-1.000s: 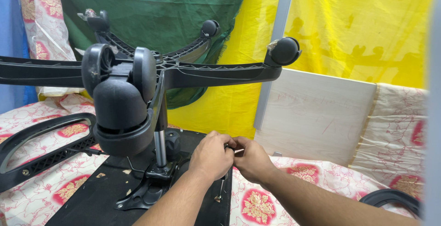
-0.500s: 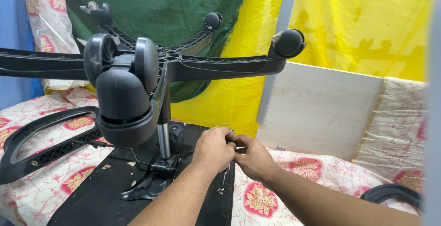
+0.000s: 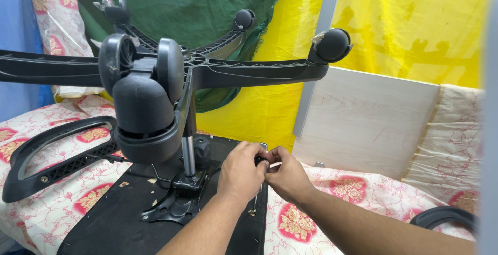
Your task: The person assembles an office chair by attaching the base to the seat using a screwdriver. They insert screws into the base plate and tighten them to secure the connection.
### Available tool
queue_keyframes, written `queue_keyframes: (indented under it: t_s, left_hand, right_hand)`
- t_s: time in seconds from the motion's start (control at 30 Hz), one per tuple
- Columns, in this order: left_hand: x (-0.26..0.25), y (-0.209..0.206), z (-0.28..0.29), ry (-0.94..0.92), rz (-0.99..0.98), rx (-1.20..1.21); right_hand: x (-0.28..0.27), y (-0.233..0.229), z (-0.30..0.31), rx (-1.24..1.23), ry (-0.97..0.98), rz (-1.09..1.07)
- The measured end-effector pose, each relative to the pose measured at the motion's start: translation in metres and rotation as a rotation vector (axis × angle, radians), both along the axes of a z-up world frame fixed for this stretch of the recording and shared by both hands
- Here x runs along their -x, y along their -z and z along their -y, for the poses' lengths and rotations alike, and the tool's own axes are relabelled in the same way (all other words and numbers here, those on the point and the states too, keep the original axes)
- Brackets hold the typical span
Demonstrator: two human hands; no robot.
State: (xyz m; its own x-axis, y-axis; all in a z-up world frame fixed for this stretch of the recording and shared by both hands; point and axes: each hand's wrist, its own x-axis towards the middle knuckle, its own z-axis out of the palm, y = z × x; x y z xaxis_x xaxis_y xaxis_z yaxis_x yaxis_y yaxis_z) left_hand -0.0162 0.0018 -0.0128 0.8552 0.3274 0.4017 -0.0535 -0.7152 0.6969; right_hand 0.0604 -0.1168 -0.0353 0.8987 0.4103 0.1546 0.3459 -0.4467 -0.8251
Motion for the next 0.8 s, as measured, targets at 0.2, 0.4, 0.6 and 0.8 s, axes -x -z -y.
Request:
queue_keyframes:
  t_s: [0.2,0.4,0.6,0.8]
  left_hand:
    - [-0.002,0.001,-0.012,0.001,0.041,-0.115]
    - [-0.008,0.014,-0.018,0.022,-0.003,-0.094]
    - [-0.010,0.024,-0.018,0.046,0.046,0.010]
    - [-0.022,0.026,-0.029,-0.008,0.046,0.062]
  right_hand:
    - [-0.010,0.009,-0.003,-0.191,-0.168,-0.044]
    - [-0.020,0.016,-0.011,-0.214,-0.139,-0.101]
    - [-0.019,0.016,-0.015,-0.085,-0.085,-0.112]
    - [-0.018,0.016,-0.025,-0.081,0.004,-0.117]
